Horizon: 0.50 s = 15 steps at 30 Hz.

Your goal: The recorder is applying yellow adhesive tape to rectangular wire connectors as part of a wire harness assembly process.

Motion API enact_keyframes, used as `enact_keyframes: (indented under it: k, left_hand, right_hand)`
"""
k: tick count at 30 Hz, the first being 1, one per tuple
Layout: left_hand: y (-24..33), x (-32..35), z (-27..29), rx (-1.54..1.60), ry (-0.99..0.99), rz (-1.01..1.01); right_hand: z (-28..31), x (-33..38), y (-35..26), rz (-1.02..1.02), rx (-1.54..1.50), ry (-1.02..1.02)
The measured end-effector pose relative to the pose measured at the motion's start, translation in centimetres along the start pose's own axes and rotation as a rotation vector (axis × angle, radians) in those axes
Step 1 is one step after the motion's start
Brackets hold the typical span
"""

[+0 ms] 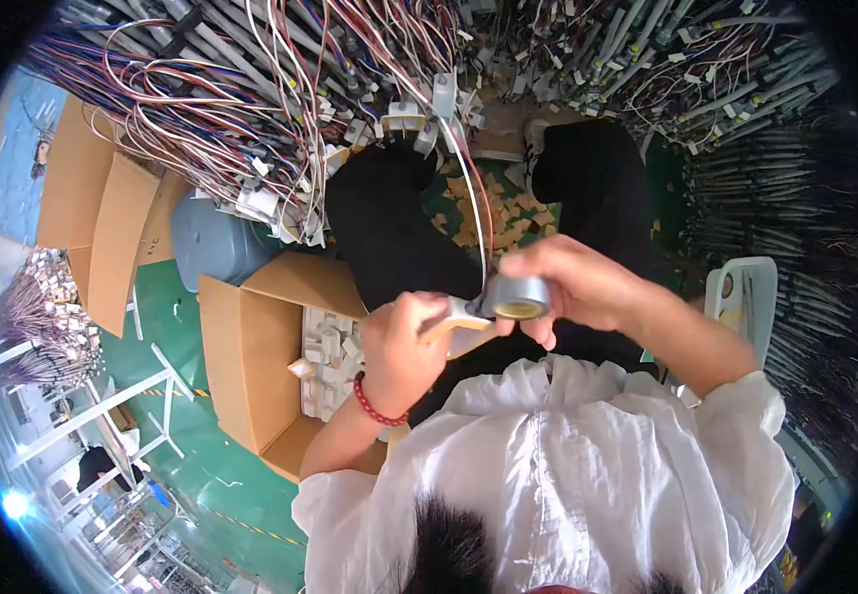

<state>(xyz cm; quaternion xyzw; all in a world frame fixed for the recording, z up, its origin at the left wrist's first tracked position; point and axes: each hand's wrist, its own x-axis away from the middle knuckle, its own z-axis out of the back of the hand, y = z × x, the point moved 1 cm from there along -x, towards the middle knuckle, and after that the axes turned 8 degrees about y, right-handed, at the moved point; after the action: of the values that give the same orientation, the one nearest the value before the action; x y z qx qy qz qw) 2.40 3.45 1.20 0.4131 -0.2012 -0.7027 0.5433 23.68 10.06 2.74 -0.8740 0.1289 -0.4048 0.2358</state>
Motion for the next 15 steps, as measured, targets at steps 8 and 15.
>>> enact_keyframes:
  k: [8,15]
  left_hand:
    - [0.6,1.5,-0.4,0.378,-0.106,0.5]
    - [0.4,1.5,0.1,0.662,-0.249,0.614]
  right_hand:
    - [1.7,-1.5,0.6,0.46,0.284,0.048]
    - [1.3,-3.1,-1.4,0.433,0.61,-0.317]
